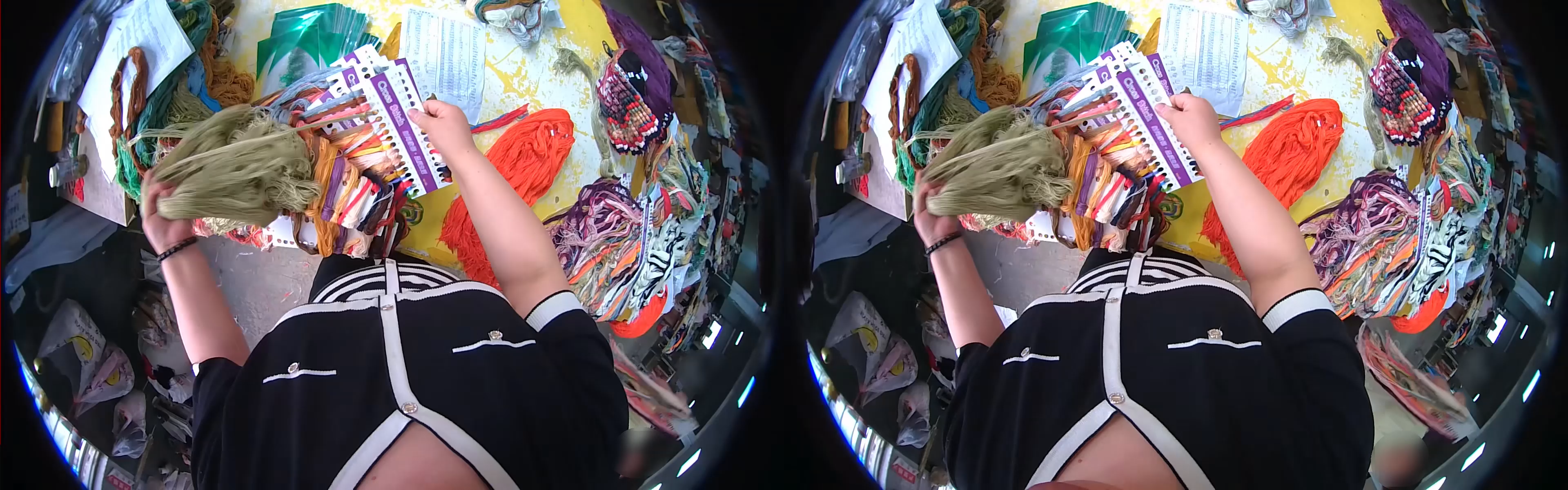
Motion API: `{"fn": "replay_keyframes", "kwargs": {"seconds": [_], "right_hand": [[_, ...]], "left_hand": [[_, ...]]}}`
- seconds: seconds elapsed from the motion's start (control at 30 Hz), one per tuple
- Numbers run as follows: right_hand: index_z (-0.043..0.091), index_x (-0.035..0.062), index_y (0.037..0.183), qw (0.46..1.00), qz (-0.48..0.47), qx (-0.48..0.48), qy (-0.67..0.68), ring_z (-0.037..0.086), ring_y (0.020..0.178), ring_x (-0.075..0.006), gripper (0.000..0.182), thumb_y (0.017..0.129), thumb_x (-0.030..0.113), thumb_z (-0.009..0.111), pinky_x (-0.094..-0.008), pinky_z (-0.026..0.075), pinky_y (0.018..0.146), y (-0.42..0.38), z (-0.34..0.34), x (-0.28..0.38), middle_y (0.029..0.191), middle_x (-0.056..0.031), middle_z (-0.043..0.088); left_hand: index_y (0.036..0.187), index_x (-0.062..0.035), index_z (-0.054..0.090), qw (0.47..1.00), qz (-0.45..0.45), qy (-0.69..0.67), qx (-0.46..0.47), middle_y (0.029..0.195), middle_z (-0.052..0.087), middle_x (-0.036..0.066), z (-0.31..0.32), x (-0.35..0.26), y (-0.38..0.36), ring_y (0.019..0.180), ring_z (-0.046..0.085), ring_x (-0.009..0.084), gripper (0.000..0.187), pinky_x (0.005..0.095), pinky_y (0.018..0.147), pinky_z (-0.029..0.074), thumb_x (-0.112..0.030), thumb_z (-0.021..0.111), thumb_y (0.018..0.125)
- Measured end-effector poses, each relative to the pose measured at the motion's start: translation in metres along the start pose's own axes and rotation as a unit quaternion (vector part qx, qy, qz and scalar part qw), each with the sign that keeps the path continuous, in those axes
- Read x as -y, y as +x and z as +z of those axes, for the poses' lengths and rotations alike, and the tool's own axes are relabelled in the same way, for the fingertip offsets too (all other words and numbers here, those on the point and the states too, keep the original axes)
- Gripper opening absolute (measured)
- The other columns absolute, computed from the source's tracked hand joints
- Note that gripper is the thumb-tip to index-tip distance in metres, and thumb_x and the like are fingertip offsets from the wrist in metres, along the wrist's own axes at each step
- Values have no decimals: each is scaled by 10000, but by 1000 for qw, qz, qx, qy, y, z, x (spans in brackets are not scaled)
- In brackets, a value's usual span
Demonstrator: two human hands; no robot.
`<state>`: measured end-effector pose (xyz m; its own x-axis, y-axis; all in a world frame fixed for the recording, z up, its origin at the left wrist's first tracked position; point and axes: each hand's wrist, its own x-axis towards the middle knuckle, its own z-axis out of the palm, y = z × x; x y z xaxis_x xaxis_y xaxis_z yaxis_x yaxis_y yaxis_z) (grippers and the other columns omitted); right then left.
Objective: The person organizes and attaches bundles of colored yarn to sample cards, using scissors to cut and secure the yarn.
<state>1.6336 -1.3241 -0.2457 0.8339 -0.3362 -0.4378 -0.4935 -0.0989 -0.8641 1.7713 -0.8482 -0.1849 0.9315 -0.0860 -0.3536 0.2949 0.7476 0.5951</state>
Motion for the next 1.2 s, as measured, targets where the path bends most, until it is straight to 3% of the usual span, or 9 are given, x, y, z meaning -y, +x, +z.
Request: {"fn": "replay_keyframes", "kwargs": {"seconds": [0.13,0.27,0.47,0.57,0.7,0.83,0.97,1.03,1.2], "right_hand": [[643,15,839,995,-22,-36,-91,465,517,-71,193,860,207,639,-243,383,489,-9,-1,12,649,-3,578],[633,68,891,964,-181,-43,-191,618,655,-253,174,842,234,619,-348,469,603,-80,36,76,758,-139,626],[540,30,1158,818,-357,356,-276,571,990,-326,459,782,273,643,-410,464,842,-109,142,-9,1059,-161,567],[513,23,1194,813,-271,419,-299,558,1050,-311,480,783,242,629,-396,460,865,-107,151,-11,1113,-160,560],[636,51,1021,916,-196,286,-204,622,900,-321,259,819,203,580,-413,487,784,-113,113,50,870,-125,650],[676,38,822,940,-323,90,-60,624,693,-266,177,835,199,602,-367,478,656,-120,74,151,746,-98,644],[661,18,746,934,-319,153,51,572,589,-173,203,844,190,613,-308,458,599,-133,75,183,668,-64,613],[658,-9,873,934,-177,266,160,546,672,-78,195,902,166,575,-238,456,637,-137,76,188,719,-16,589],[628,-18,833,927,-98,286,221,547,626,-76,166,895,127,577,-223,450,596,-133,76,184,681,-15,583]], "left_hand": [[1230,70,463,988,69,138,-13,1279,490,207,-13,-60,-16,1171,502,321,316,368,908,493,-83,444,954],[1286,38,427,978,23,209,-4,1325,451,228,2,-130,-46,1181,506,304,395,349,930,466,-166,482,952],[1442,-21,164,953,10,86,291,1234,543,127,102,-187,-89,785,518,127,543,241,761,442,-140,402,969],[1418,-16,242,922,-50,73,377,1127,586,109,159,-133,-97,837,544,136,521,252,792,454,-146,439,953],[1192,11,521,949,3,263,173,1019,612,110,185,-10,-114,957,588,190,323,287,852,465,-87,520,884],[1203,26,510,938,-68,291,176,1005,634,138,177,58,-132,901,618,221,344,326,848,479,-14,468,863],[1338,52,372,940,-113,198,255,935,647,130,190,72,-145,884,610,203,484,312,822,476,14,447,862],[1353,53,355,942,-114,202,242,928,647,128,195,72,-148,878,609,191,501,302,809,474,10,457,864],[1322,45,417,934,-86,257,232,978,635,96,197,83,-148,844,613,159,473,273,787,481,-4,498,859]]}}
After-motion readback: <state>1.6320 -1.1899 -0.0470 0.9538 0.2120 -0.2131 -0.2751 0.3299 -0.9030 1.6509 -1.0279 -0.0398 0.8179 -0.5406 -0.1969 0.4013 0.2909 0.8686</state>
